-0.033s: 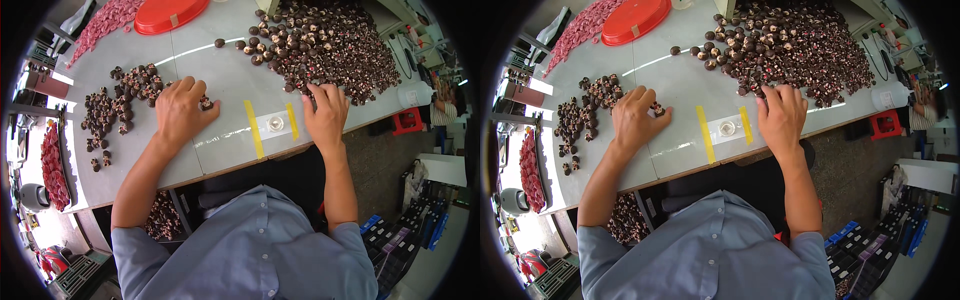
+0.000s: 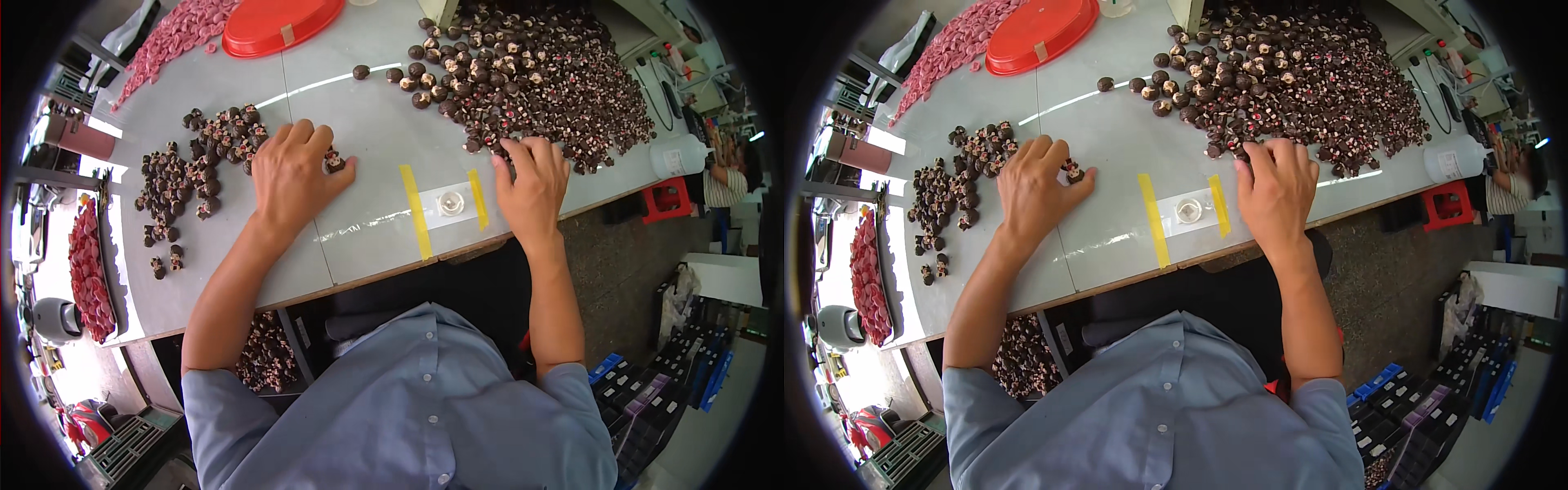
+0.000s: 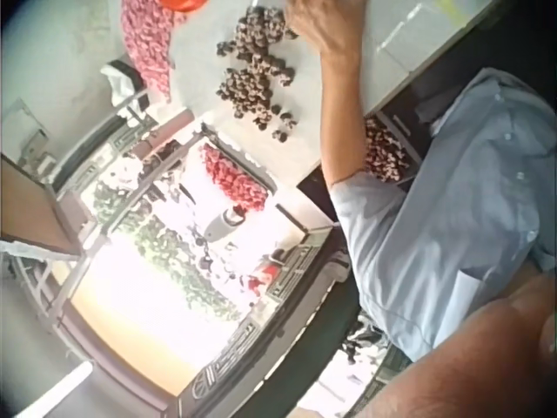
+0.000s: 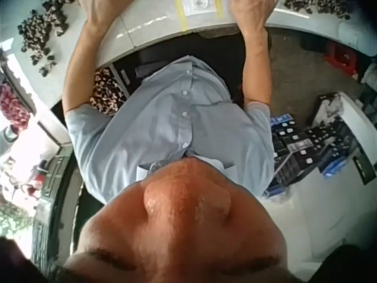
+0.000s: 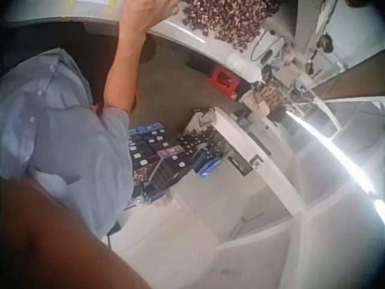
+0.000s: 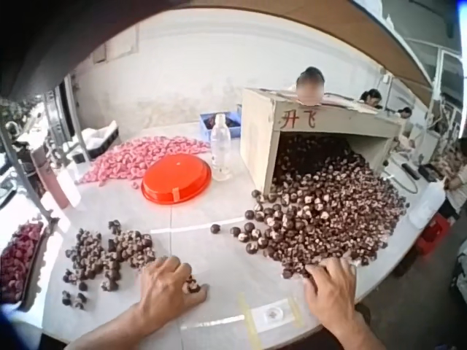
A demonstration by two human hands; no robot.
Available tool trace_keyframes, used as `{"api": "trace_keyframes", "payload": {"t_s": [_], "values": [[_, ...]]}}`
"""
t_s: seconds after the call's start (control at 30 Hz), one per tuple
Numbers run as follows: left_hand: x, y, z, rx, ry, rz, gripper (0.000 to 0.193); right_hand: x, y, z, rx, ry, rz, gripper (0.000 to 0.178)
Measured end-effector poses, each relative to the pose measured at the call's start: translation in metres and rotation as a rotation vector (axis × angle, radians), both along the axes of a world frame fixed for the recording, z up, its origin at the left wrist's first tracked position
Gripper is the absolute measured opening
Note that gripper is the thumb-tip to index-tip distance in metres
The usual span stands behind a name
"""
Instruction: The person assembles small industrial components by hand, joining plastic components and metal parts together at a factory workstation.
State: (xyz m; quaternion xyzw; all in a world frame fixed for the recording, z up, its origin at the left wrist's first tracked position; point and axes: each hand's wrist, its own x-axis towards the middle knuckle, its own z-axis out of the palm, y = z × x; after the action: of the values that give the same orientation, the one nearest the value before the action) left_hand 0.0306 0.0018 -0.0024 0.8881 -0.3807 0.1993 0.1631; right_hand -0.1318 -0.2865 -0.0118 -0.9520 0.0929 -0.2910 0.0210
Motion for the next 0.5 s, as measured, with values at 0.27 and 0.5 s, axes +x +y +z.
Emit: {"api": "trace_keyframes", "payload": {"t_s": [0.27, 0.5], "values": [[0.036, 0.023, 0.0, 0.129, -0.138, 0.166, 0.038, -0.007, 0.011, 0.008, 0.047, -0.04, 0.084, 0.027], [0.041, 0.039, 0.001, 0.185, -0.18, 0.313, 0.042, -0.003, 0.012, 0.005, 0.045, 0.098, 0.154, 0.024]]}}
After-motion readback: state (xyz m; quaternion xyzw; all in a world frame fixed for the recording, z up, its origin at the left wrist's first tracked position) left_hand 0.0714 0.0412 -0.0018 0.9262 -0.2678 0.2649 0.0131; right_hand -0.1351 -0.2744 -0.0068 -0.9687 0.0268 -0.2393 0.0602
